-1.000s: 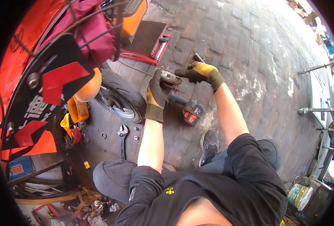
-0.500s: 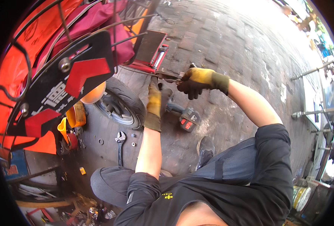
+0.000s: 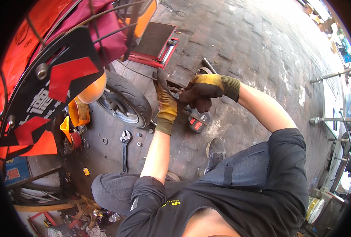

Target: The person puts on gloves, retrieves a socket and an impact wrench, then works on the rear wheel of an orange scooter. They remove the wheel cover and disassemble the brake assembly, handling the brake drum and related components.

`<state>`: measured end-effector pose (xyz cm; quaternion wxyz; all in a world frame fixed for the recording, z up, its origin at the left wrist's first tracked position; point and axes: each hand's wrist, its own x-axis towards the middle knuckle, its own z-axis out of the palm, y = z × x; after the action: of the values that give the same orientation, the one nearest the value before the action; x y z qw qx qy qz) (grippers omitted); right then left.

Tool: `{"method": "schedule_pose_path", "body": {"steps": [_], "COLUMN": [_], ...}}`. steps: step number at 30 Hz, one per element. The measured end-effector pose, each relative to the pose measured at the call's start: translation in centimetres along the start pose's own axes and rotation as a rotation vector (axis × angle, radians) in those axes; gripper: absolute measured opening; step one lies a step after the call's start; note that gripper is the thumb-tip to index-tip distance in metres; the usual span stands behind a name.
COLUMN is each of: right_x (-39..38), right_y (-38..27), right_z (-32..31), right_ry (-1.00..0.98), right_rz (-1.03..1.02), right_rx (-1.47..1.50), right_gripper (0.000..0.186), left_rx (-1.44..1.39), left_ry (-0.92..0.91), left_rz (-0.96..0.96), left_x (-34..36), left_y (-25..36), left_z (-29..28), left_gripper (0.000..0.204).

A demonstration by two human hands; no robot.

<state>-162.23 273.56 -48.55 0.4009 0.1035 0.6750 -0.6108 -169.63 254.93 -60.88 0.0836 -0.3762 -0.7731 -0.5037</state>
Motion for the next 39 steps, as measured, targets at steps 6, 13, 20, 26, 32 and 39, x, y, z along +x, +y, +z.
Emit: {"method": "schedule_pose_path", "body": {"steps": [6, 13, 20, 26, 32, 39], "right_x": [-0.3, -1.2, 0.8, 2.1, 1.0, 1.1], "right_y": [0.2, -0.8, 1.6, 3.1, 1.4, 3.7], "right_z": [-0.1, 0.6, 2.3, 1.2, -0.3, 0.7], "right_ry": [-0.097, 0.279, 0.591, 0.549, 0.349, 0.48], "right_rz": [0.013, 0.085, -0.076, -0.223, -0.151, -0.272], "right_rx": [0.174, -0.609, -1.134, -1.087, -1.017, -1.099], "right_gripper": [0.034, 0.049, 0.029, 0.027, 0.028, 0.026], "left_rx": [-0.09, 0.027, 0.274, 0.43, 0.351, 0.13], "left_ry": [0.002, 0.101, 0.135, 0.143, 0.027, -0.003], "left_rz": [0.019, 0.063, 0.098, 0.076, 0.046, 0.039], "left_x": [-0.3, -1.3, -1.9, -2.1, -0.7, -1.9], "left_y": [-1.8, -2.3, -4.9, -5.7, -3.6, -4.1], "left_z": [0.8, 2.0, 3.3, 3.2, 1.6, 1.3], "left_gripper": [0.118, 0.103, 0.111, 0.111, 0.116, 0.113]}}
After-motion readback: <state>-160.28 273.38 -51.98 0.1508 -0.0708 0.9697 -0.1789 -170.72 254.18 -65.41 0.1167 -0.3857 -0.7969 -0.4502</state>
